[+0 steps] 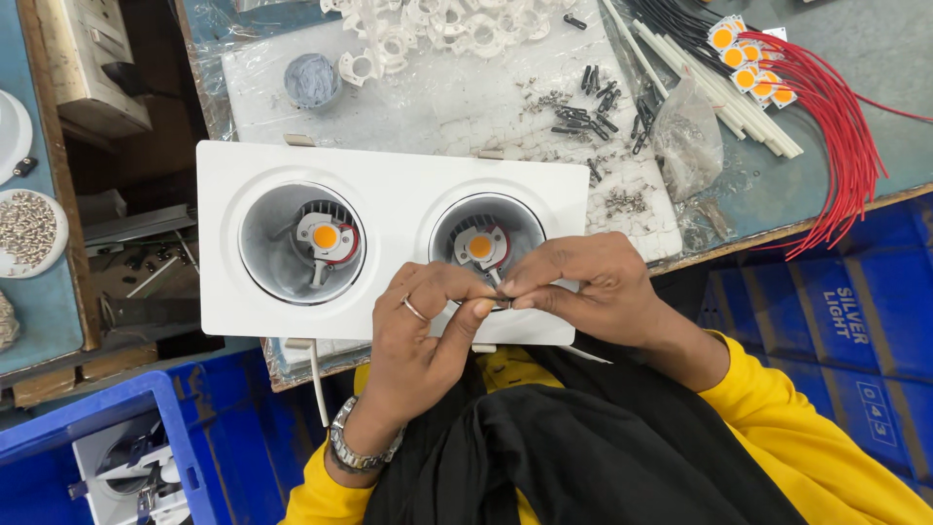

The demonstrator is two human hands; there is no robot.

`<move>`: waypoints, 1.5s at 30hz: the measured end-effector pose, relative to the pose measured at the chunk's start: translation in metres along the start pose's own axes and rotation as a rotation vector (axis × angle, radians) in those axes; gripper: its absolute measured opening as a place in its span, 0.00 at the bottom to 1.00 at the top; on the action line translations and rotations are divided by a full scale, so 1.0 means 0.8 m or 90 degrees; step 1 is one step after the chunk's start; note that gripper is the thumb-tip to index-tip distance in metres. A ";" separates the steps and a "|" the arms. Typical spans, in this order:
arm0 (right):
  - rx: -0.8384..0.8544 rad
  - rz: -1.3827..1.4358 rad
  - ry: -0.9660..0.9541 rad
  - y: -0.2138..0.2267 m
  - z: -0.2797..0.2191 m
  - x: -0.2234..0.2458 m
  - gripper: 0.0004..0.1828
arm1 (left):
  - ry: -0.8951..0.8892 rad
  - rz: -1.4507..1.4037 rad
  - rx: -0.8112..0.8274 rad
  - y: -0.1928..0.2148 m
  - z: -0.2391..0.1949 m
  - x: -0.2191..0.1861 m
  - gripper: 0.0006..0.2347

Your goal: The person assembles a dual-recessed lighting fixture by inserting components into the housing, connecting wires by hand, and using a power screwdriver to secure the light modules.

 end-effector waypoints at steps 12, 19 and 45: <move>-0.056 0.130 -0.083 -0.004 -0.009 0.002 0.09 | -0.039 0.016 -0.073 -0.001 -0.006 -0.002 0.07; -0.169 0.277 -0.118 -0.009 -0.015 -0.005 0.08 | -0.087 0.023 -0.008 -0.002 -0.006 -0.011 0.07; -0.033 0.204 -0.177 -0.022 -0.008 0.000 0.29 | 0.040 -0.066 0.069 0.005 -0.008 0.004 0.10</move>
Point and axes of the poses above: each hand's wrist, its own z-axis towards the middle knuckle, its own y-axis out of the back of the hand, x = y × z, the point moved 4 cm from there along z, towards the middle knuckle, and after that the axes turned 9 degrees about y, right-handed, at the moved point
